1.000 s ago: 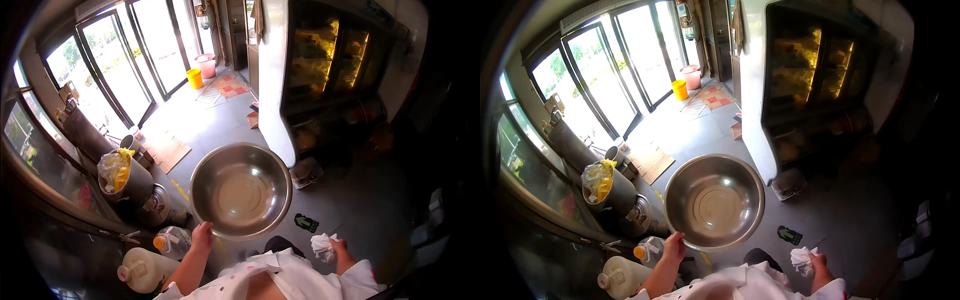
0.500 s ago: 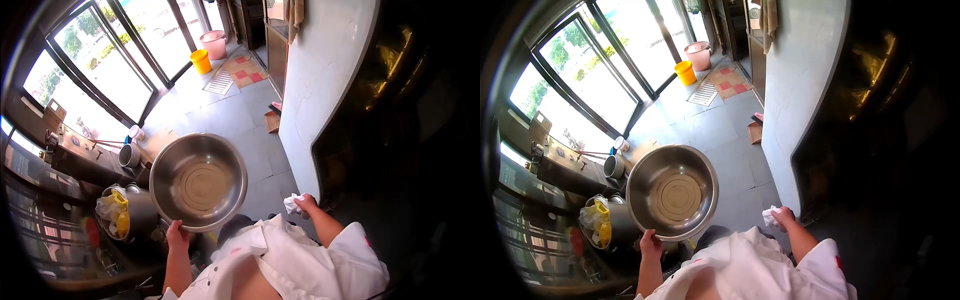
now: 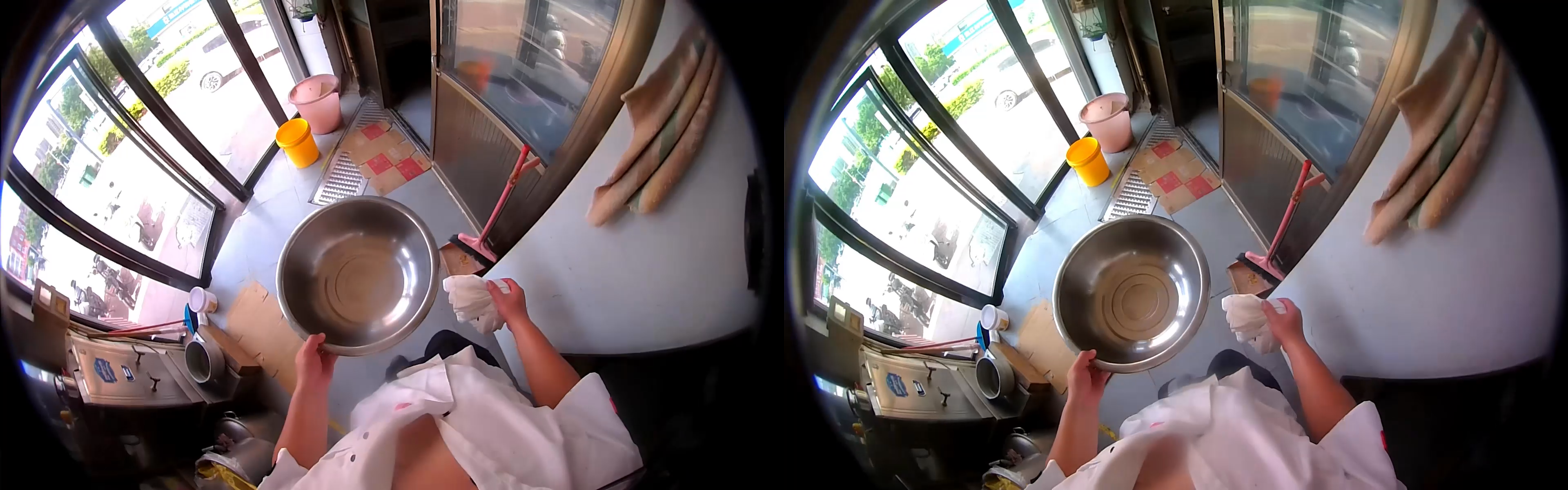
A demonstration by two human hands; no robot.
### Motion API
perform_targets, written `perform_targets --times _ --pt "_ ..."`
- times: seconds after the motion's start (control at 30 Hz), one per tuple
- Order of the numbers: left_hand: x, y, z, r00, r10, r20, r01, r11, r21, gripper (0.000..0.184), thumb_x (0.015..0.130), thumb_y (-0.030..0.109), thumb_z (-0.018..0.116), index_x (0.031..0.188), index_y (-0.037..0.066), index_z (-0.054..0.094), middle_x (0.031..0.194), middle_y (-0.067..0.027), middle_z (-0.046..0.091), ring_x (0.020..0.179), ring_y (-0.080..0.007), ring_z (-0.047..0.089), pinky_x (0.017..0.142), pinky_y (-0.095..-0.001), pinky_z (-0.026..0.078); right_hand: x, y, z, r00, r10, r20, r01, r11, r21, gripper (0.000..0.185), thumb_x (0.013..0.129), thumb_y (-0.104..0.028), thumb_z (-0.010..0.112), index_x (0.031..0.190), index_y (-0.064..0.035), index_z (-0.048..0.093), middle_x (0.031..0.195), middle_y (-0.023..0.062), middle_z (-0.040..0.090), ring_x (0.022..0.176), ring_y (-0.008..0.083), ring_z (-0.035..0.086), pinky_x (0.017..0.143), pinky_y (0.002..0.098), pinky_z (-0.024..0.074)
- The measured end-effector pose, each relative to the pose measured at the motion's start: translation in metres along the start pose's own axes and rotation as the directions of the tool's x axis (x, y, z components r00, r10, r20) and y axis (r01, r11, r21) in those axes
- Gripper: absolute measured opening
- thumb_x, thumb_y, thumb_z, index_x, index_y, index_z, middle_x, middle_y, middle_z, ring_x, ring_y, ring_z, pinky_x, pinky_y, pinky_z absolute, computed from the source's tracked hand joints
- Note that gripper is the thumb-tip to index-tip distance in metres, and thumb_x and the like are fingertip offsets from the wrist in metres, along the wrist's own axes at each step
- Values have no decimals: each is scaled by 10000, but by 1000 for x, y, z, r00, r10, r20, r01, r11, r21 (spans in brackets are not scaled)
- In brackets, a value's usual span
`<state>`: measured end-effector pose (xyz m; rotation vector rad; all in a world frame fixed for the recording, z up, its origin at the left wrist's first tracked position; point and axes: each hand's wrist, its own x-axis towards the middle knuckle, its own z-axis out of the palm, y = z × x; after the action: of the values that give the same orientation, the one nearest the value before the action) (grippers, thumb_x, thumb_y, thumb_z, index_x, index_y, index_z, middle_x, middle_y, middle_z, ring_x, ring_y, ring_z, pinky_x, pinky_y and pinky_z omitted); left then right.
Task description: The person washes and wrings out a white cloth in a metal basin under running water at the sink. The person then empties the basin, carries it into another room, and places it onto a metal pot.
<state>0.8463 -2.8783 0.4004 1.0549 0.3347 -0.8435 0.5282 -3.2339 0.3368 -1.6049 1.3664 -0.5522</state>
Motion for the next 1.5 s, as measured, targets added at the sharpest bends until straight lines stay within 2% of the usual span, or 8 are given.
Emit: perform_targets --times 0.2,0.27,0.33,0.67,0.93,1.0,1.13,1.5 --pt "196 90 132 991 -105 87 101 994 45 84 872 105 662 936 54 646 939 -93 714 910 -251 710 846 -401 602 155 -66 76 988 148 -44 -132 956 262 401 877 -297 787 1096 19 674 1071 98 708 937 183 670 830 350 540" --pt "239 115 171 993 -105 54 102 993 59 85 868 108 666 933 57 647 937 -94 717 901 -251 713 835 -400 605 249 -30 131 964 -235 -122 260 925 277 453 862 -312 804 1150 19 690 1108 110 718 984 171 663 868 343 535" --pt "290 141 211 993 -111 30 108 990 87 86 864 110 670 930 60 648 935 -95 721 893 -251 715 824 -399 609 311 -61 156 999 33 9 -33 999 -10 514 827 -387 820 1112 23 698 1090 146 730 990 216 687 872 359 540" --pt "536 296 349 995 21 101 -29 996 80 159 902 56 612 1050 2 632 1015 -126 696 971 -289 697 860 -437 605 594 -192 254 931 258 257 -110 872 -477 720 734 -623 787 1157 -47 696 1113 173 735 1047 331 705 908 406 544" --pt "841 398 517 956 -206 210 120 926 358 193 905 51 595 1081 -23 562 1037 -130 644 1001 -284 659 904 -428 583 636 -146 305 852 522 -43 -444 676 -588 702 733 -643 754 1071 -28 750 1091 185 739 1007 322 718 886 404 550" --pt "886 417 575 938 -247 243 133 905 405 222 908 62 603 1112 -14 559 1046 -136 640 1013 -277 653 912 -428 578 623 -177 309 697 716 -24 -630 597 -497 647 761 -603 740 1067 -32 752 1061 164 746 979 300 723 887 393 546" --pt "956 429 691 910 -325 259 179 869 461 155 915 109 639 1042 26 611 965 -126 663 926 -278 678 853 -416 597 617 -151 345 659 751 47 -696 632 -340 643 761 -328 870 1243 37 651 1180 174 703 1077 271 685 916 356 545" --pt "1166 401 900 801 -562 208 336 708 621 296 940 154 668 1178 4 577 1089 -237 659 944 -352 695 869 -429 610 800 -199 405 536 836 115 -844 534 49 503 855 -124 761 1301 50 607 1291 158 652 1225 239 604 1027 335 488"
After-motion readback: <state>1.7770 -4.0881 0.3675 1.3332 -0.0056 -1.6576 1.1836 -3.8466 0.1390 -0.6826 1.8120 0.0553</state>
